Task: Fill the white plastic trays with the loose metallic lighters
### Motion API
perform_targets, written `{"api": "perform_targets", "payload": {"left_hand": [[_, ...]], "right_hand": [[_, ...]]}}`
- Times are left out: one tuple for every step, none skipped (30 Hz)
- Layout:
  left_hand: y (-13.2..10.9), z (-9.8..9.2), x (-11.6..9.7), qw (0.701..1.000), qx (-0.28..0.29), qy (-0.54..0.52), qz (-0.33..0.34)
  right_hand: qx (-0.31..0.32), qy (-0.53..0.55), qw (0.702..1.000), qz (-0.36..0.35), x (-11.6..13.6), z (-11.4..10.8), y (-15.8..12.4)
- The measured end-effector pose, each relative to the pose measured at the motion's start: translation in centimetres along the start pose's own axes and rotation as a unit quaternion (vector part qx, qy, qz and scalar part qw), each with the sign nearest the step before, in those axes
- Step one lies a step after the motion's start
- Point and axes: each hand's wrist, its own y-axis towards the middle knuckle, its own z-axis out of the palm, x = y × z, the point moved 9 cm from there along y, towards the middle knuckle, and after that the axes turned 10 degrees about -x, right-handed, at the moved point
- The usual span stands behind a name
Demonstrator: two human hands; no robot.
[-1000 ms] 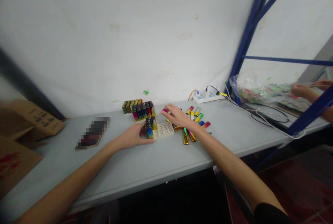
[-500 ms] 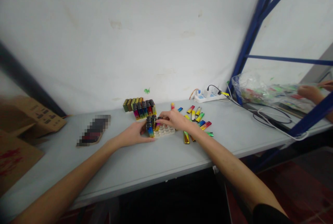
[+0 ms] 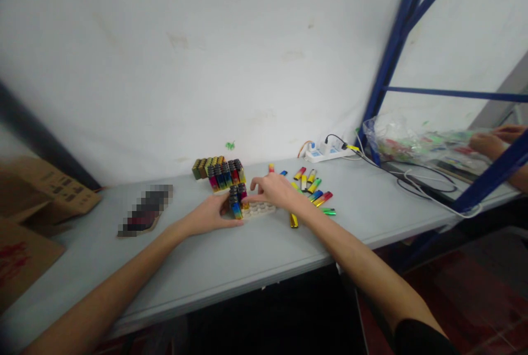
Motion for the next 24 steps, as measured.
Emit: {"api": "perform_targets", "payload": {"left_hand": [[0.0, 0.0, 0.0, 1.0, 0.002, 0.003, -0.002], [0.0, -0.1, -0.1, 1.0, 0.003, 0.005, -0.005], [0.0, -0.1, -0.1, 1.0, 0.003, 0.007, -0.008], [0.0, -0.1, 0.0, 1.0, 0.003, 0.009, -0.012], [0.1, -0.1, 0.1, 1.0, 0.003, 0.011, -0.016], [0.1, -0.1, 0.1, 1.0, 0.003, 0.012, -0.019], [0.1, -0.1, 0.2, 1.0, 0.004, 0.011, -0.021], [0.1, 0.0, 0.3, 1.0, 0.006, 0.01, -0.02], [0.1, 0.0, 0.3, 1.0, 0.008, 0.009, -0.019], [0.1, 0.0, 0.3, 1.0, 0.008, 0.009, -0.016], [0.1, 0.0, 0.3, 1.0, 0.009, 0.009, -0.014], [0.1, 0.0, 0.3, 1.0, 0.008, 0.009, -0.011], [0.1, 0.0, 0.2, 1.0, 0.008, 0.008, -0.009], [0.1, 0.0, 0.2, 1.0, 0.007, 0.007, -0.007], [0.1, 0.0, 0.1, 1.0, 0.007, 0.006, -0.007], [0.1, 0.0, 0.1, 1.0, 0.008, 0.005, -0.007], [0.1, 0.0, 0.0, 1.0, 0.009, 0.005, -0.007], [0.1, 0.0, 0.0, 1.0, 0.01, 0.004, -0.008], [0.1, 0.0, 0.0, 1.0, 0.011, 0.003, -0.009], [0.1, 0.0, 0.0, 1.0, 0.011, 0.003, -0.011], [0.1, -0.1, -0.1, 1.0, 0.011, 0.003, -0.011], [0.1, -0.1, -0.1, 1.0, 0.011, 0.002, -0.012], [0.1, -0.1, -0.1, 1.0, 0.011, 0.002, -0.012], [0.1, -0.1, -0.2, 1.0, 0.011, 0.004, -0.011]], "right_hand": [[0.003, 0.017, 1.0, 0.003, -0.4, -0.8, -0.1], [0.003, 0.037, 0.999, 0.006, -0.9, -1.6, -0.3], [-0.003, 0.051, 0.999, 0.012, -1.4, -2.6, -0.5], [-0.013, 0.055, 0.998, 0.021, -2.1, -3.7, -0.8], [-0.021, 0.049, 0.998, 0.033, -2.8, -4.6, -1.3], [-0.019, 0.037, 0.998, 0.045, -3.5, -5.3, -1.9], [-0.009, 0.021, 0.998, 0.053, -4.0, -5.8, -2.6], [0.009, 0.005, 0.998, 0.059, -4.5, -6.1, -3.5], [0.026, -0.01, 0.997, 0.065, -4.8, -6.3, -4.6], [0.041, -0.022, 0.996, 0.074, -5.0, -6.5, -5.6], [0.051, -0.03, 0.995, 0.085, -5.2, -6.8, -6.7], [0.058, -0.036, 0.993, 0.1, -5.4, -7.0, -7.8], [0.062, -0.04, 0.99, 0.118, -5.6, -7.1, -8.8], [0.064, -0.043, 0.988, 0.135, -5.7, -7.1, -9.7], [0.063, -0.048, 0.986, 0.15, -5.8, -7.1, -10.5], [0.06, -0.057, 0.983, 0.161, -5.8, -6.9, -11.0], [0.056, -0.071, 0.981, 0.169, -5.7, -6.7, -11.3], [0.052, -0.091, 0.979, 0.174, -5.6, -6.3, -11.4], [0.047, -0.12, 0.976, 0.177, -5.6, -5.9, -11.3], [0.046, -0.154, 0.971, 0.179, -5.6, -5.5, -11.1], [0.047, -0.189, 0.964, 0.183, -5.7, -5.1, -10.8], [0.053, -0.219, 0.956, 0.188, -5.8, -4.6, -10.5], [0.063, -0.241, 0.949, 0.193, -5.9, -4.1, -10.2], [0.073, -0.255, 0.943, 0.199, -6.1, -3.8, -9.9]]}}
